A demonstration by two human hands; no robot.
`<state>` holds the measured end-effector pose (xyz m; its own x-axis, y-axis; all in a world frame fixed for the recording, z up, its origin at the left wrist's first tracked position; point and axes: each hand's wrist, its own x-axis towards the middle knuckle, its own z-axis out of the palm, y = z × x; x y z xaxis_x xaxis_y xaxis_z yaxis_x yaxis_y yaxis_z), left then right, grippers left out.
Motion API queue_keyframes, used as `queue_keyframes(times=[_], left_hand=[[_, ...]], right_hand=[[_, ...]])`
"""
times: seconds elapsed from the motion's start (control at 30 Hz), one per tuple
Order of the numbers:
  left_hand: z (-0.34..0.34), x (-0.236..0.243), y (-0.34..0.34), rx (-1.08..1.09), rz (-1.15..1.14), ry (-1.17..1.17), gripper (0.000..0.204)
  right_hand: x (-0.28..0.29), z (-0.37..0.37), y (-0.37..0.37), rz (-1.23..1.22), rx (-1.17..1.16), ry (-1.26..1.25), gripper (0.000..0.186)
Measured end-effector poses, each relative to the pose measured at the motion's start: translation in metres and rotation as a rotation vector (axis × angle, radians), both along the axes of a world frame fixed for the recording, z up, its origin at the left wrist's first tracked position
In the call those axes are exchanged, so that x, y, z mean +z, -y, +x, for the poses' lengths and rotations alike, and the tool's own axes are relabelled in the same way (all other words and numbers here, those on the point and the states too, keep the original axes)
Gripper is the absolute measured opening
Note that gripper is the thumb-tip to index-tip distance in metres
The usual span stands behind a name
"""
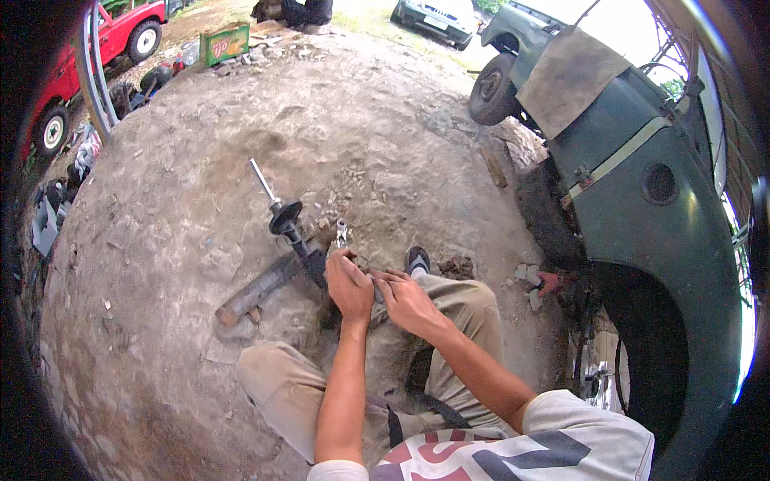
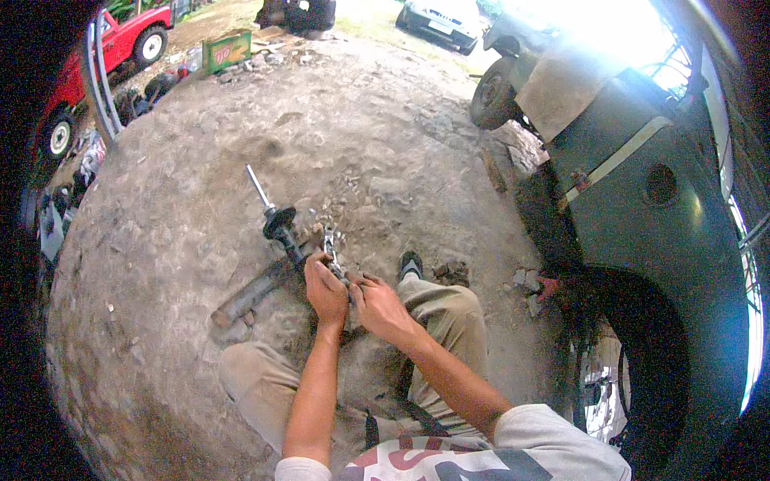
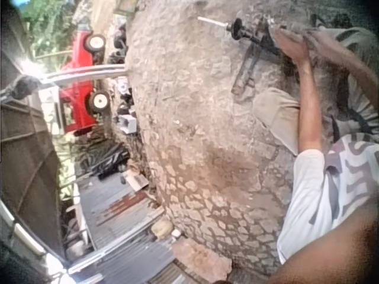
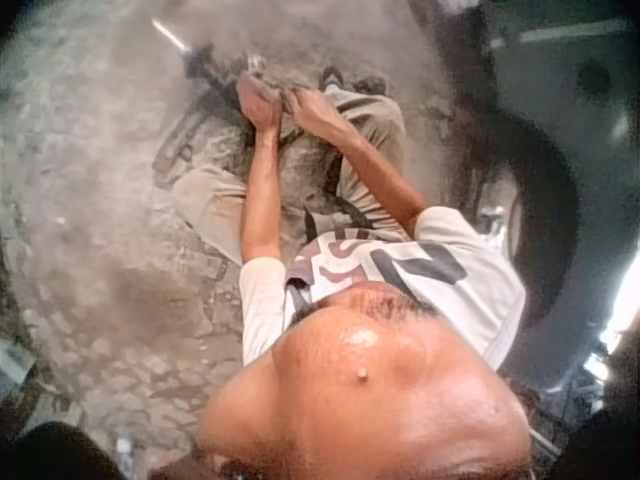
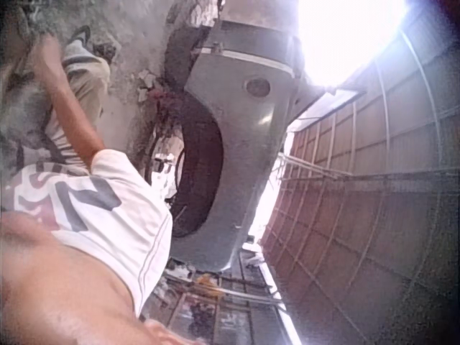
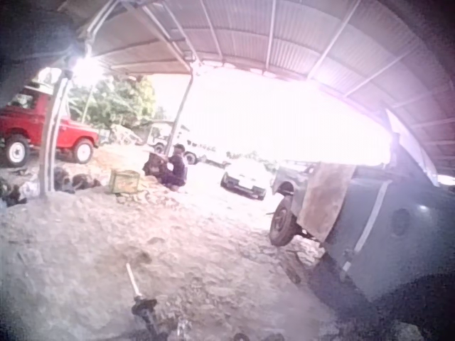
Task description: The person sits on the ground and uses a wrench to tighten or loosen a bolt on a metal part that is clamped in a vise. The person repeatedly adjusts the wrench and the part throughout the clip.
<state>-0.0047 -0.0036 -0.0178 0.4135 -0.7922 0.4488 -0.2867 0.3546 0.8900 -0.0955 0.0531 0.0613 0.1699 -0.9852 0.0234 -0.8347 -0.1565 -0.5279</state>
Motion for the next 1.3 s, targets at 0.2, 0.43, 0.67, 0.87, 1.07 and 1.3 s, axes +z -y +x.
queue_keyframes(times=[0.2,0.43,0.67,0.87,1.07,1.3], left_hand=[[-0.008,-0.003,-0.002,-0.004,-0.027,0.039,0.027],[0.009,0.001,-0.003,-0.051,0.054,0.082,0.024],[0.001,0.005,-0.005,-0.122,0.080,0.159,0.019],[-0.002,-0.001,-0.003,-0.130,0.029,0.117,0.013],[-0.009,-0.002,-0.007,-0.197,-0.011,0.100,0.015],[-0.007,0.022,-0.008,-0.193,0.181,0.333,0.026]], right_hand=[[-0.019,-0.014,0.009,0.113,-0.224,0.088,0.041],[0.024,-0.021,-0.019,-0.061,-0.188,0.035,0.032],[-0.032,-0.028,-0.007,0.182,-0.211,0.314,0.037],[-0.028,-0.031,-0.032,-0.027,-0.127,0.165,0.036],[-0.028,-0.039,-0.034,0.015,-0.087,0.156,0.037],[-0.007,-0.089,-0.022,-0.019,-0.387,0.366,0.039]])
